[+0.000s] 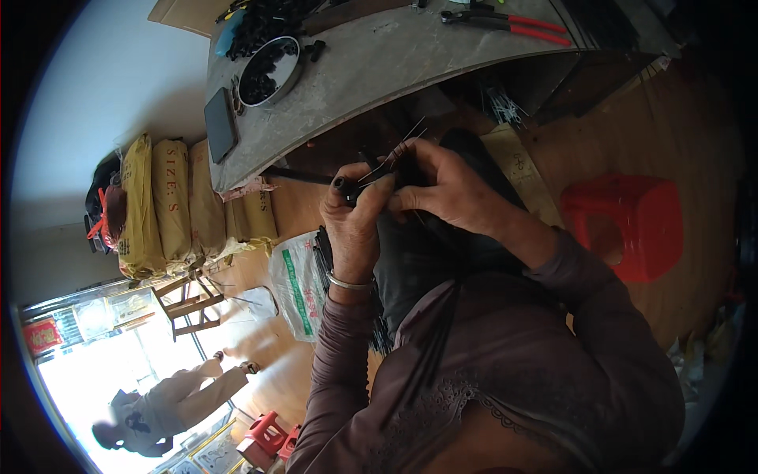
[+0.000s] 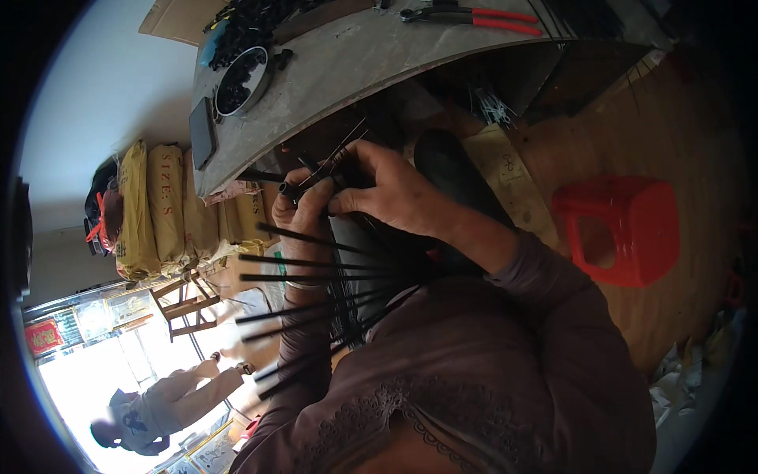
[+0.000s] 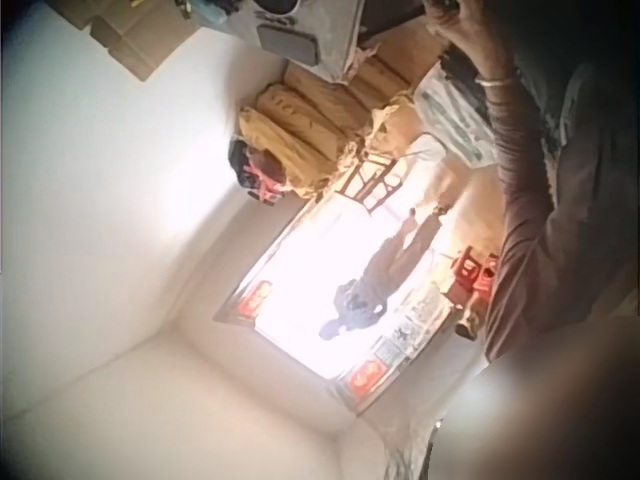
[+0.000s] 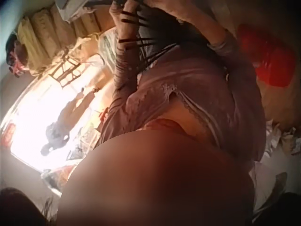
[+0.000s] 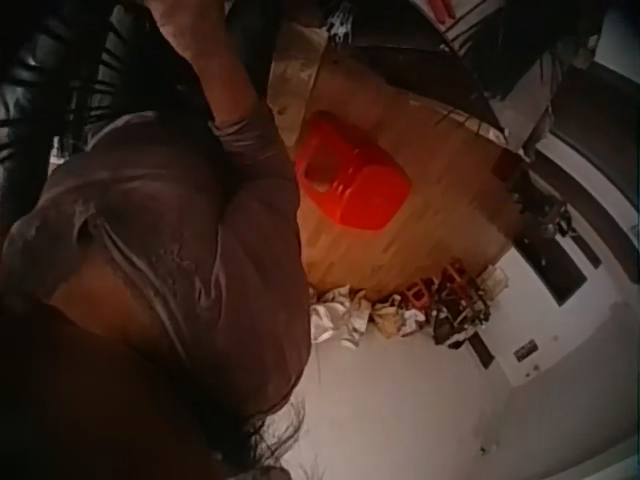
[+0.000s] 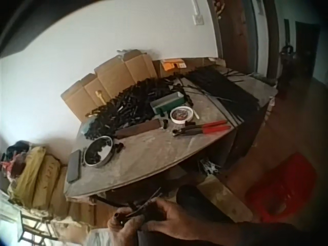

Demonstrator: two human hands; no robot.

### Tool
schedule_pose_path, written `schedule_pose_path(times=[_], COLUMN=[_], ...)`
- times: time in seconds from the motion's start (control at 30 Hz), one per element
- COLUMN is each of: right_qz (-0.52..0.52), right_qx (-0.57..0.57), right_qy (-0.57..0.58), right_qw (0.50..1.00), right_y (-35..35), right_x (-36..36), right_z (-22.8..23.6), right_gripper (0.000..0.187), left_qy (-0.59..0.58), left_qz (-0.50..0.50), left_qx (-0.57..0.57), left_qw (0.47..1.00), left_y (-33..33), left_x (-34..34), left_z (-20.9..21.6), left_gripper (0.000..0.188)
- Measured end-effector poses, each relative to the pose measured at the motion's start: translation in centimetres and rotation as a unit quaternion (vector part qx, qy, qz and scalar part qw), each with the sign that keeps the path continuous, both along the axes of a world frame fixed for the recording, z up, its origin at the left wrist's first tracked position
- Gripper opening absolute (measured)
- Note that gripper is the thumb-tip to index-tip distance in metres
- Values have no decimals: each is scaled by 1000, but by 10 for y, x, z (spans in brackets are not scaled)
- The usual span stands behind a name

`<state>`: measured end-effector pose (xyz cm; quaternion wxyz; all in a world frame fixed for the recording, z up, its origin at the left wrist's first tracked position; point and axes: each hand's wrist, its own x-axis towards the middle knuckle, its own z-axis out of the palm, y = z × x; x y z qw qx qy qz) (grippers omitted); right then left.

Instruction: Bundling and securing black rods using fasteners and pliers.

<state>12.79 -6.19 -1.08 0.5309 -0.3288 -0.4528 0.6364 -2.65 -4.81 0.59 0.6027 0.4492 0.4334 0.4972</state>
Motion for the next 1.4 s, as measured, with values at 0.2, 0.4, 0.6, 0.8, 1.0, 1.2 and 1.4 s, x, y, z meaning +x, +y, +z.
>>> schedule_pose_path(times=[0.2, 0.4, 0.6, 0.8, 1.0, 1.2, 1.4], right_qz=[40, 30, 9, 9, 12, -7, -6], right_qx=[-79, -101, -99, -105, -105, -120, -116], right_qy=[93, 77, 50, 28, 27, 13, 3], right_qw=[992, 991, 994, 994, 994, 993, 993], right_y=[-2, 0, -2, -3, -2, -2, -2], right_x=[-2, -7, -11, -9, -9, -11, -17], right_z=[2, 11, 7, 12, 12, 12, 10], right_gripper=[37, 39, 37, 29, 24, 23, 20], left_qy=[-24, -344, -94, -184, -116, -71, -67], left_qz=[-54, -122, -233, -202, -180, -173, -171], left_qx=[-56, -18, -54, -83, -52, -18, -36], left_qw=[997, 931, 966, 958, 975, 982, 982], left_y=[2, 62, 62, 62, 61, 57, 64], left_x=[-3, -38, -10, -12, -10, -3, -9], left_z=[5, -7, 32, 15, 21, 21, 19], left_gripper=[16, 37, 42, 38, 37, 36, 37])
